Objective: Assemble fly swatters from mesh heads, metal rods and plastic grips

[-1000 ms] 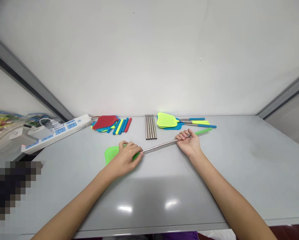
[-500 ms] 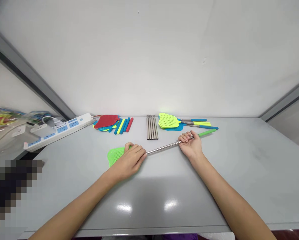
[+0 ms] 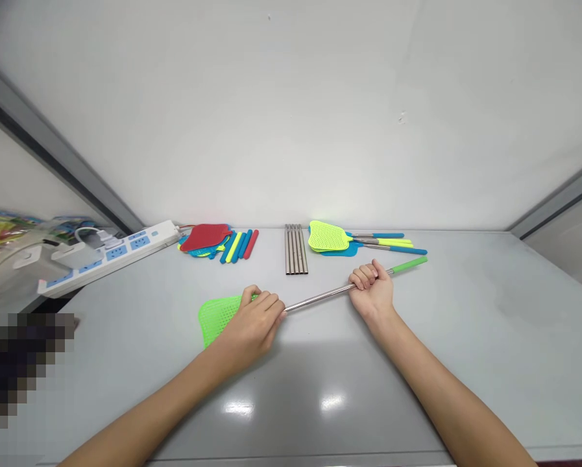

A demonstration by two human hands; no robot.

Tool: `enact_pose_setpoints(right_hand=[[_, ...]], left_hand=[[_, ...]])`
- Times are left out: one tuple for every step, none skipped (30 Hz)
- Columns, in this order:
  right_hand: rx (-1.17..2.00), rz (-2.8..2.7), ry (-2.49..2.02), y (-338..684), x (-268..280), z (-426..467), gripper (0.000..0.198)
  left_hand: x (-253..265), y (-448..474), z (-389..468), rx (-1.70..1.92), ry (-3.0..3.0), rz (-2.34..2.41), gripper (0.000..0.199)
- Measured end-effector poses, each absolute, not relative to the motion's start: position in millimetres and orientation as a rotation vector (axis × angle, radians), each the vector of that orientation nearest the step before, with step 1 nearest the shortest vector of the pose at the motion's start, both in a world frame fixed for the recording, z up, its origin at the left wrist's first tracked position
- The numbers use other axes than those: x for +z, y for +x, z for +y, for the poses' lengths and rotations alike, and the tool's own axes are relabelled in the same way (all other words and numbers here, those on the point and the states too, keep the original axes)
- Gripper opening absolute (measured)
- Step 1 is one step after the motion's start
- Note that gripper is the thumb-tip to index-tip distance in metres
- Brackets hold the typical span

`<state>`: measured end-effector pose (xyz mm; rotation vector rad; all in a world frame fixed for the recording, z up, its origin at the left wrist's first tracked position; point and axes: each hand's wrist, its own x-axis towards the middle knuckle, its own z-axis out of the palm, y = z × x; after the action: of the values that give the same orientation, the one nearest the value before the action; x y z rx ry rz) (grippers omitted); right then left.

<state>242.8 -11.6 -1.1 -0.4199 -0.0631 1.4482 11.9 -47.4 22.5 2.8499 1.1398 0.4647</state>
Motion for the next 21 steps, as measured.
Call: enact_pose_setpoints(right_hand=[[1.449, -0.065, -0.431, 242, -1, -12, 0.033], [1.448, -0.070, -0.445, 241, -1, -12, 0.033], [1.446, -0.076, -0.458, 241, -1, -12, 0.033], [1.442, -0.081, -0.467, 240, 0, -13, 0.033], [1.435, -0.084, -0.473, 240, 0, -13, 0.034], [1.430, -0.084, -0.476, 239, 1, -13, 0.034], [1.427, -0.082, -0.476, 239, 1, -14, 0.034], [1.426, -0.076, -0.472, 238, 1, -14, 0.034], [1.428, -0.068, -0.465, 237, 1, -14, 0.033], [1.431, -0.058, -0.456, 236, 1, -15, 0.033], [1.434, -0.047, -0.450, 236, 1, -15, 0.033], [1.437, -0.039, -0.448, 235, 0, -16, 0.032], [1.439, -0.032, -0.448, 234, 0, -16, 0.032], [1.442, -0.028, -0.449, 234, -1, -17, 0.033], [1.445, -0.026, -0.448, 233, -2, -17, 0.033], [1.447, -0.021, -0.443, 232, -2, -18, 0.033], [1.450, -0.016, -0.435, 231, -3, -18, 0.033], [1.454, -0.008, -0.425, 231, -3, -19, 0.033], [1.458, 0.001, -0.418, 230, -3, -19, 0.033], [1.462, 0.010, -0.411, 229, -3, -19, 0.033], [1.466, 0.019, -0.406, 228, -2, -20, 0.032]], left_hand=[[23, 12, -48, 0.477, 2.849, 1.141, 0.023], [23, 12, -48, 0.488, 2.851, 1.143, 0.023], [23, 12, -49, 0.494, 2.855, 1.146, 0.023], [24, 12, -49, 0.491, 2.864, 1.148, 0.024], [24, 12, -49, 0.482, 2.875, 1.153, 0.024], [24, 12, -49, 0.468, 2.885, 1.159, 0.024], [24, 12, -49, 0.452, 2.895, 1.162, 0.023], [24, 11, -49, 0.439, 2.902, 1.165, 0.023], [24, 11, -49, 0.429, 2.905, 1.167, 0.022], [24, 11, -48, 0.426, 2.904, 1.166, 0.022], [24, 11, -48, 0.431, 2.898, 1.164, 0.022], [23, 11, -48, 0.442, 2.888, 1.161, 0.022], [23, 11, -48, 0.455, 2.876, 1.157, 0.022], [23, 12, -48, 0.471, 2.862, 1.155, 0.023], [22, 12, -48, 0.482, 2.850, 1.152, 0.023], [22, 12, -48, 0.494, 2.840, 1.152, 0.024], [21, 12, -48, 0.500, 2.833, 1.153, 0.024], [21, 12, -48, 0.504, 2.829, 1.153, 0.024], [21, 12, -48, 0.505, 2.828, 1.152, 0.023], [21, 12, -48, 0.503, 2.828, 1.153, 0.023], [21, 12, -48, 0.496, 2.832, 1.156, 0.023]])
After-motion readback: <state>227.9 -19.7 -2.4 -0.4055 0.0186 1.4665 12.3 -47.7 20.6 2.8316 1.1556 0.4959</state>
